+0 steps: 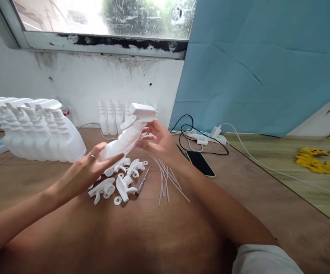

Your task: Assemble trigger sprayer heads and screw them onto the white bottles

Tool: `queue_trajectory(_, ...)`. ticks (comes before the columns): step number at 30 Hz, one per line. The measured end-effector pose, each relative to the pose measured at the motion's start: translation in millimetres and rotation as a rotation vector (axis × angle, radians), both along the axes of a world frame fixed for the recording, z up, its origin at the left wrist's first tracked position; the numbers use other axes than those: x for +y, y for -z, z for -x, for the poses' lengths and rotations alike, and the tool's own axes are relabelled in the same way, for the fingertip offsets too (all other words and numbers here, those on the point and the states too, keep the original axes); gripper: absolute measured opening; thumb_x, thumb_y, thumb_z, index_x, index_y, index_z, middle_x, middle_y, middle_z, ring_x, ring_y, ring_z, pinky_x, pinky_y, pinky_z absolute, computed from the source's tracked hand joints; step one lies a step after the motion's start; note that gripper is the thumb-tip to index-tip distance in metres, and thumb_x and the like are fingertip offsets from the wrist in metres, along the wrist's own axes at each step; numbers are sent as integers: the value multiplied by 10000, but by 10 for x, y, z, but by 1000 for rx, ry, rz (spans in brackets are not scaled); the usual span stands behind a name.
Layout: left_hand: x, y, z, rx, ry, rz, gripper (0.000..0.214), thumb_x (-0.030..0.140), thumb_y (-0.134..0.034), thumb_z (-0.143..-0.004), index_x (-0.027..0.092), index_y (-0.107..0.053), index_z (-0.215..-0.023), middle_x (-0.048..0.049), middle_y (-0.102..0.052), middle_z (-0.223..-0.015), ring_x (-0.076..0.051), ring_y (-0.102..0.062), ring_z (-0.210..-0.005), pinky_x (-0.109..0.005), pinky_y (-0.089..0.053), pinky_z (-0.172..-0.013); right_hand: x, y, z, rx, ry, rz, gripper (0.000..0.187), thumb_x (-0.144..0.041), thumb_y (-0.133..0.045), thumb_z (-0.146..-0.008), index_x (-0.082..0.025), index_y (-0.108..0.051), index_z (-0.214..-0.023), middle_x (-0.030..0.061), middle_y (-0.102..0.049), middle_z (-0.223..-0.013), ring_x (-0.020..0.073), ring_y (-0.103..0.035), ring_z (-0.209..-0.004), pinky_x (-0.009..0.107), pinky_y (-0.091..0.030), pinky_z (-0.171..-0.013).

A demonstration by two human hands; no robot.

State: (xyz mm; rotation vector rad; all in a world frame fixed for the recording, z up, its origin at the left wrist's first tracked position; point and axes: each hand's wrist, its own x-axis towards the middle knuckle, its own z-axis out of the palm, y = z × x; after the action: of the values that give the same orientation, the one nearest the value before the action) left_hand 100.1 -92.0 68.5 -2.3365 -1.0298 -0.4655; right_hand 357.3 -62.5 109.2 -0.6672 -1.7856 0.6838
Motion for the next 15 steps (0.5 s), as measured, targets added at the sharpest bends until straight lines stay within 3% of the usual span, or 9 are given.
queue_trajectory(4,-91,49,-58,-16,208,-93,716,18,-454,-839,385,-279,-1429,-127,-307,-1304,-182,-607,-925,-364,-582,-755,-191,-141,31,316,-30,43,428,-428,-778,-684,-259,-576,-1021,33,-614,-1143,222,-584,-1096,424,-494,-969)
queue_trajectory(9,-169,60,-80,-71,304,92,702,16,-450,-830,440,-364,-1383,-95,-314,-1354,-121,-607,-807,-285,-575,-669,-447,-244,64,337,-58,166,325,-414,-795,-663,-262,-626,-895,16,-662,-918,234,-649,-917,458,-543,-864)
queue_trajectory(13,-207,70,-60,-76,411,250,747,28,-498,-784,493,-384,-1357,-48,-278,-1426,-82,-594,-741,-205,-538,-575,-549,-287,42,314,-251,146,298,-409,-801,-664,-294,-657,-898,-18,-647,-782,200,-660,-781,477,-535,-888)
queue_trajectory(15,-213,75,-51,-89,434,291,747,37,-510,-779,493,-383,-1357,-41,-271,-1438,-89,-600,-768,-199,-534,-565,-562,-313,19,281,-320,158,419,-430,-808,-645,-314,-643,-1012,-10,-647,-840,210,-657,-831,489,-530,-903)
